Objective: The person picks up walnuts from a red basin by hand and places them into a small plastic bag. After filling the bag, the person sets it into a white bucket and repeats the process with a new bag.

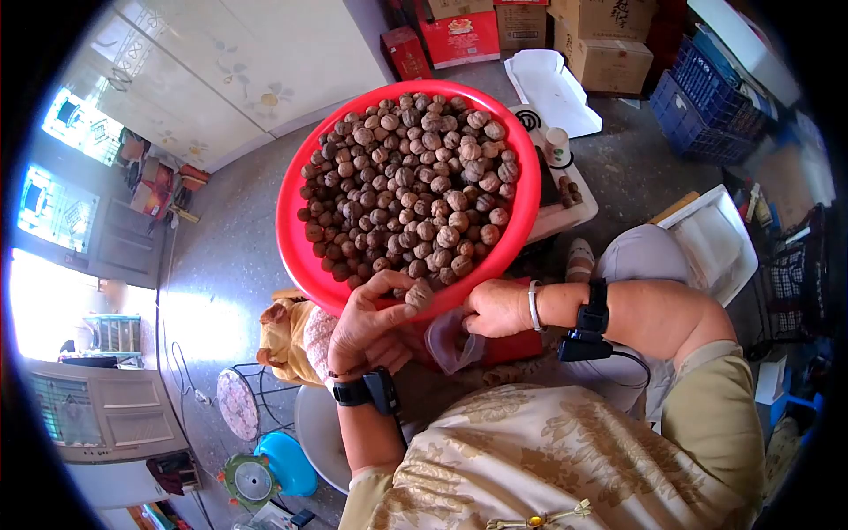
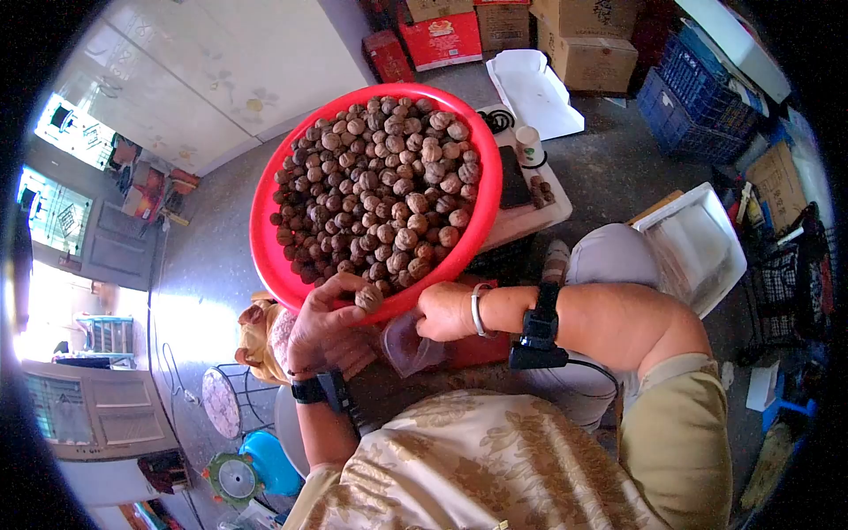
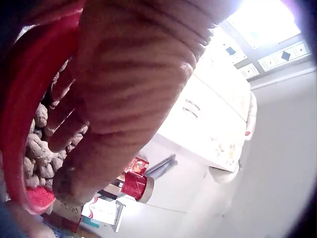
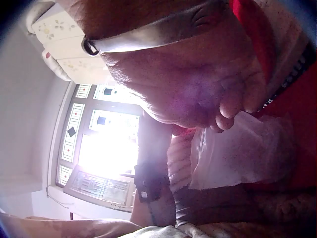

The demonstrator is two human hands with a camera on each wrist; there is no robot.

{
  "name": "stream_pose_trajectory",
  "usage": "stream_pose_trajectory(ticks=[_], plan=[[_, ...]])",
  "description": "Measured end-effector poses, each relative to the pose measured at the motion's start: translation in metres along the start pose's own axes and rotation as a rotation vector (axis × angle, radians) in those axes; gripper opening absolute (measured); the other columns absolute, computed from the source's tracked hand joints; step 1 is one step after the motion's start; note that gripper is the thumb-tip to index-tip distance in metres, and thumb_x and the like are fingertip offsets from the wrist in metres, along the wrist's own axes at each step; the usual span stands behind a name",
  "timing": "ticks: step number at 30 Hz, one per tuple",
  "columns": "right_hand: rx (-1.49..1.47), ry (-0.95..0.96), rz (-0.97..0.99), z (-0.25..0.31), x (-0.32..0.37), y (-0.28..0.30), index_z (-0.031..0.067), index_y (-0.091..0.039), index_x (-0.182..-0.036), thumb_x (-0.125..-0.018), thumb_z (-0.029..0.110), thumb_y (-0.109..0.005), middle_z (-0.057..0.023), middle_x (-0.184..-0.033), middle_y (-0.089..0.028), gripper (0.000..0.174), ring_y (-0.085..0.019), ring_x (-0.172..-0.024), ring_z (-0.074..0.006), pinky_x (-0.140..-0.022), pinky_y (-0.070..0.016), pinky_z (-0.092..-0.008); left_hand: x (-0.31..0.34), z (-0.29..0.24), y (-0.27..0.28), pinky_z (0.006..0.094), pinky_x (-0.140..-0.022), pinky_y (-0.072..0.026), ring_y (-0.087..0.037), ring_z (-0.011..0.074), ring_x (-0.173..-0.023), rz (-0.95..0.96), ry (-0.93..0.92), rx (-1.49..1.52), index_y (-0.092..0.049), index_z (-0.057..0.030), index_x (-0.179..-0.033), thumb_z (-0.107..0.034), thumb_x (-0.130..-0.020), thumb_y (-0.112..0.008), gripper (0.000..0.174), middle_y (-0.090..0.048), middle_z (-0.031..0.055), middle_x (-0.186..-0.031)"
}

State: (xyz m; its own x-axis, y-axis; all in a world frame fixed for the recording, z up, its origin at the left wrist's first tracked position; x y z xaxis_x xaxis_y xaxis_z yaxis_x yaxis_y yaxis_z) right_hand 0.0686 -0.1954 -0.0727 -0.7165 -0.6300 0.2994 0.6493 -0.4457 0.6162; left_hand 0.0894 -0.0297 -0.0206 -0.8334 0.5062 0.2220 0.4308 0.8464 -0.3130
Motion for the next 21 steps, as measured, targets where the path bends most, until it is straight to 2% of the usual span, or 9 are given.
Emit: stream_pose_trajectory(ticks=[3,6,10,12,13,15,16,20,21], plan=[[-0.013,0.029,-0.024,0.005,0.003,0.004,0.0022,-0.074,-0.092,-0.082,0.023,-0.062,-0.0243,-0.09,-0.072,0.026,-0.071,-0.09,-0.0391,-0.086,-0.0545,-0.0456,-0.002,-0.014,-0.013,0.0315,-0.095,-0.0492,-0.058,0.0193,-0.114,0.13,-0.178,-0.556,-0.069,0.0006,-0.113,-0.003,-0.08,-0.08,0.034,-0.062,0.0091,-0.124],[-0.01,0.055,-0.027,0.004,0.001,0.003,0.0025,-0.074,-0.095,-0.082,0.022,-0.062,-0.0245,-0.091,-0.072,0.027,-0.071,-0.091,-0.0383,-0.085,-0.0546,-0.0457,-0.004,-0.009,-0.022,0.0325,-0.097,-0.0487,-0.054,0.0205,-0.121,0.257,-0.138,-0.656,-0.071,0.0018,-0.109,-0.003,-0.079,-0.081,0.033,-0.057,0.0105,-0.131],[-0.043,0.06,-0.022,0.004,0.002,0.002,0.0027,-0.074,-0.096,-0.082,0.022,-0.062,-0.0248,-0.091,-0.072,0.027,-0.071,-0.091,-0.0383,-0.086,-0.0544,-0.0455,-0.002,-0.01,-0.027,0.0317,-0.096,-0.0495,-0.056,0.0194,-0.119,0.209,-0.091,-0.544,-0.069,0.0015,-0.113,-0.004,-0.08,-0.08,0.035,-0.056,0.011,-0.133],[-0.036,0.033,-0.011,0.003,0.003,0.002,0.0025,-0.074,-0.095,-0.082,0.022,-0.061,-0.0248,-0.09,-0.071,0.026,-0.071,-0.089,-0.0389,-0.085,-0.0544,-0.0458,-0.005,-0.008,-0.01,0.0285,-0.092,-0.0508,-0.06,0.0153,-0.11,-0.002,-0.07,-0.447,-0.068,0.001,-0.113,-0.004,-0.085,-0.077,0.03,-0.062,0.0082,-0.123],[-0.036,0.035,-0.011,0.005,0.003,0.003,0.0025,-0.074,-0.095,-0.082,0.022,-0.061,-0.0248,-0.09,-0.071,0.026,-0.071,-0.089,-0.0389,-0.085,-0.0544,-0.0458,-0.006,-0.005,-0.007,0.0285,-0.092,-0.0508,-0.06,0.0153,-0.11,-0.003,-0.07,-0.448,-0.068,0.001,-0.113,-0.004,-0.085,-0.077,0.03,-0.062,0.0082,-0.123],[-0.029,0.042,-0.002,0.01,0.006,0.006,0.0013,-0.073,-0.093,-0.083,0.022,-0.06,-0.0252,-0.089,-0.071,0.027,-0.07,-0.088,-0.04,-0.085,-0.0542,-0.0461,-0.009,-0.001,0.026,0.0245,-0.086,-0.0515,-0.062,0.0108,-0.098,-0.326,-0.082,-0.469,-0.067,-0.0003,-0.111,-0.003,-0.092,-0.071,0.02,-0.067,0.0041,-0.108],[-0.029,0.043,-0.003,0.011,0.006,0.007,0.0013,-0.073,-0.093,-0.083,0.022,-0.06,-0.0252,-0.089,-0.071,0.027,-0.07,-0.088,-0.04,-0.085,-0.0542,-0.0461,-0.009,-0.002,0.036,0.0228,-0.08,-0.0511,-0.06,0.0073,-0.091,-0.441,-0.157,-0.419,-0.067,-0.0018,-0.107,-0.002,-0.095,-0.066,0.012,-0.068,-0.0005,-0.096],[0.026,0.051,-0.013,0.009,0.006,0.005,-0.0002,-0.072,-0.087,-0.084,0.023,-0.062,-0.0242,-0.083,-0.07,0.026,-0.069,-0.082,-0.0402,-0.08,-0.0542,-0.0473,-0.013,-0.002,0.058,0.0249,-0.076,-0.0514,-0.062,0.011,-0.086,-0.59,-0.253,-0.489,-0.068,-0.002,-0.108,-0.003,-0.093,-0.067,0.015,-0.068,0.0048,-0.098],[0.03,0.068,-0.029,0.01,0.006,0.006,-0.0001,-0.072,-0.083,-0.085,0.024,-0.063,-0.023,-0.08,-0.069,0.025,-0.069,-0.078,-0.0388,-0.076,-0.0542,-0.0474,-0.013,-0.009,0.057,0.0287,-0.078,-0.0524,-0.064,0.0174,-0.086,-0.642,-0.302,-0.764,-0.068,-0.0019,-0.109,-0.004,-0.091,-0.068,0.018,-0.067,0.0096,-0.099]])
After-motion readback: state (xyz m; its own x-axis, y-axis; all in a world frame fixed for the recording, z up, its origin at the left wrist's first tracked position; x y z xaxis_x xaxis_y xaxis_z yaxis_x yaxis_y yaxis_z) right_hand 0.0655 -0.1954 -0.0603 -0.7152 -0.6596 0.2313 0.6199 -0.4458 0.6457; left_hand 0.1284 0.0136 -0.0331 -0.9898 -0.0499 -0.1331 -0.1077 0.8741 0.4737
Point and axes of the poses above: each hand's wrist, its own x-axis away from the middle knuckle, its own y-axis out of the back of the hand, z = x × y, the point moved 8 cm from there along -x, towards the middle knuckle
